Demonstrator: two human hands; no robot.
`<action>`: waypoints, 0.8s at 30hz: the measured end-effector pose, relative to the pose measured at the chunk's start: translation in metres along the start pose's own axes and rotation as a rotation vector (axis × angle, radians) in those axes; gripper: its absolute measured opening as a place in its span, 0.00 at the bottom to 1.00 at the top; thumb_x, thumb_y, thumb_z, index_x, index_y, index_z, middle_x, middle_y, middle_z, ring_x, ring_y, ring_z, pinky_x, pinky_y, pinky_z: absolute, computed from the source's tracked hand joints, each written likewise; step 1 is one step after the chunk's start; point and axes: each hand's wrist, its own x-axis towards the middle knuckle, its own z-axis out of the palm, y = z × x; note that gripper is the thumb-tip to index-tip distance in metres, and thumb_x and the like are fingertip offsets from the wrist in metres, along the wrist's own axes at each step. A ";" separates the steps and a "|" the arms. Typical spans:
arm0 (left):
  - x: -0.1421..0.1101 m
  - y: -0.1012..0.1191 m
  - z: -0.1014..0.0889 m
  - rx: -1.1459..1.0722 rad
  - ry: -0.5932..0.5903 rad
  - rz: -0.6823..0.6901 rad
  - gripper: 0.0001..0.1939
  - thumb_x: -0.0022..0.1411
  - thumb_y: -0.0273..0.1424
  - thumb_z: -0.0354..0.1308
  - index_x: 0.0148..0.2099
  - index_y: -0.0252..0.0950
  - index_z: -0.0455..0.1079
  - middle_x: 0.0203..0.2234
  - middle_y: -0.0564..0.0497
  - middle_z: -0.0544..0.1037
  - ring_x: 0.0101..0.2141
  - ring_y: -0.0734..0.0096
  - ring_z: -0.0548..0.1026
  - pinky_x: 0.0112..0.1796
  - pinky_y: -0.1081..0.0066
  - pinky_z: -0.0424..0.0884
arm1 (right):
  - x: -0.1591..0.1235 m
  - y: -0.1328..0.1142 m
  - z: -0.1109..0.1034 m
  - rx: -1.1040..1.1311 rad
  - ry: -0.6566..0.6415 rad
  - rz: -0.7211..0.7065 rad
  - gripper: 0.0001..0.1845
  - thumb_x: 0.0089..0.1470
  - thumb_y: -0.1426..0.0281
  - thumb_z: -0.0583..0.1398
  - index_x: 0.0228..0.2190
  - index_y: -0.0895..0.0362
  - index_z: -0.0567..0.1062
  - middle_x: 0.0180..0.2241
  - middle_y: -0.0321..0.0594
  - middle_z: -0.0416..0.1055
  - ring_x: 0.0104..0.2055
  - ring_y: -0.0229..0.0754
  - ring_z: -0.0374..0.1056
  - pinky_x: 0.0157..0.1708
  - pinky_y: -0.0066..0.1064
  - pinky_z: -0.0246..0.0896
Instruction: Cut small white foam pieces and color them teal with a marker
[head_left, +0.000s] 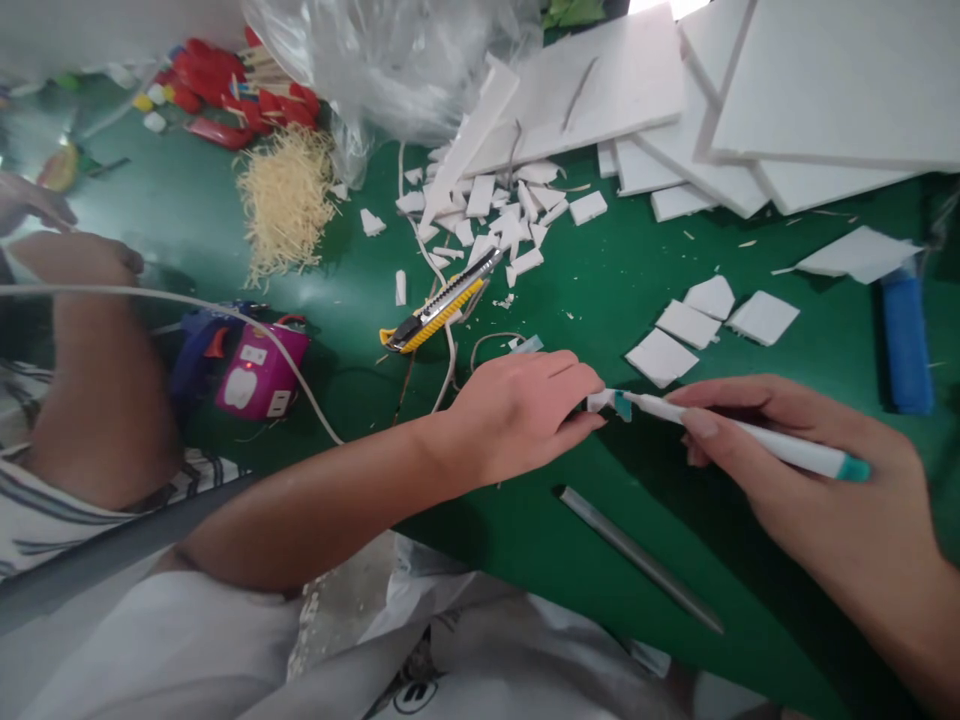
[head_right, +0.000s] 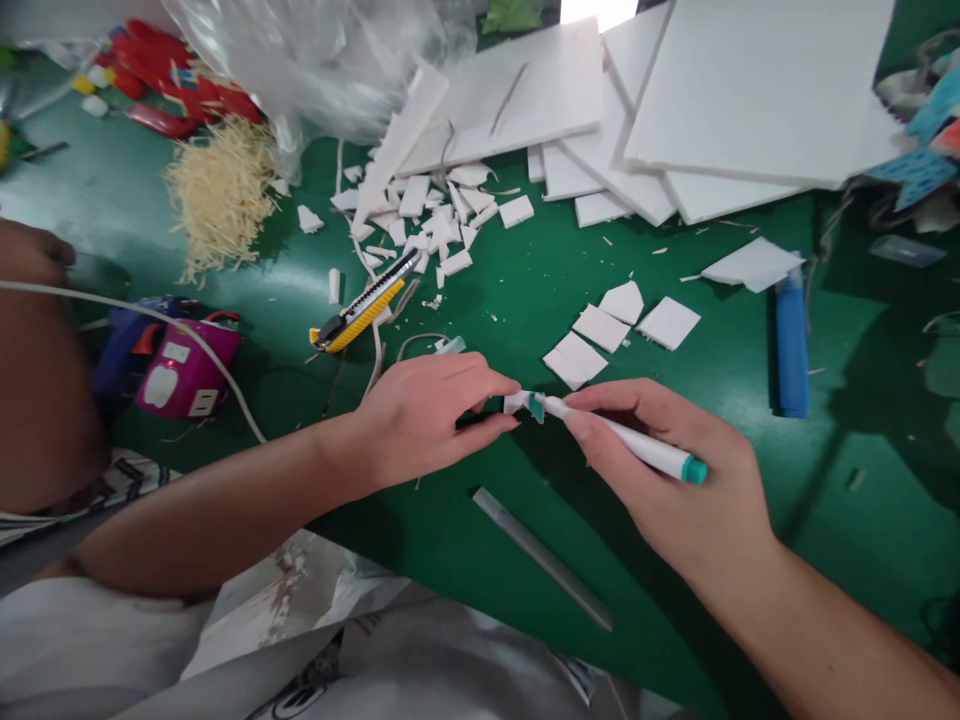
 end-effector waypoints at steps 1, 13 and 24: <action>0.000 0.000 0.000 0.002 -0.009 -0.003 0.09 0.69 0.35 0.57 0.44 0.35 0.73 0.27 0.55 0.73 0.28 0.72 0.72 0.31 0.72 0.64 | 0.000 0.000 0.000 -0.001 0.000 -0.001 0.05 0.52 0.61 0.65 0.30 0.47 0.81 0.24 0.32 0.74 0.26 0.37 0.70 0.26 0.29 0.65; 0.001 0.001 -0.002 0.031 -0.055 -0.019 0.09 0.69 0.36 0.57 0.46 0.37 0.72 0.27 0.55 0.72 0.29 0.72 0.72 0.30 0.72 0.63 | 0.004 0.002 -0.002 -0.027 -0.038 -0.025 0.08 0.52 0.60 0.64 0.27 0.49 0.80 0.21 0.32 0.73 0.23 0.36 0.67 0.21 0.28 0.61; -0.005 -0.004 -0.001 -0.043 0.008 -0.008 0.13 0.70 0.40 0.55 0.47 0.35 0.70 0.29 0.54 0.72 0.29 0.73 0.72 0.32 0.75 0.67 | 0.004 0.006 -0.002 0.033 -0.038 -0.067 0.07 0.53 0.60 0.64 0.28 0.48 0.80 0.20 0.31 0.72 0.21 0.34 0.66 0.20 0.26 0.61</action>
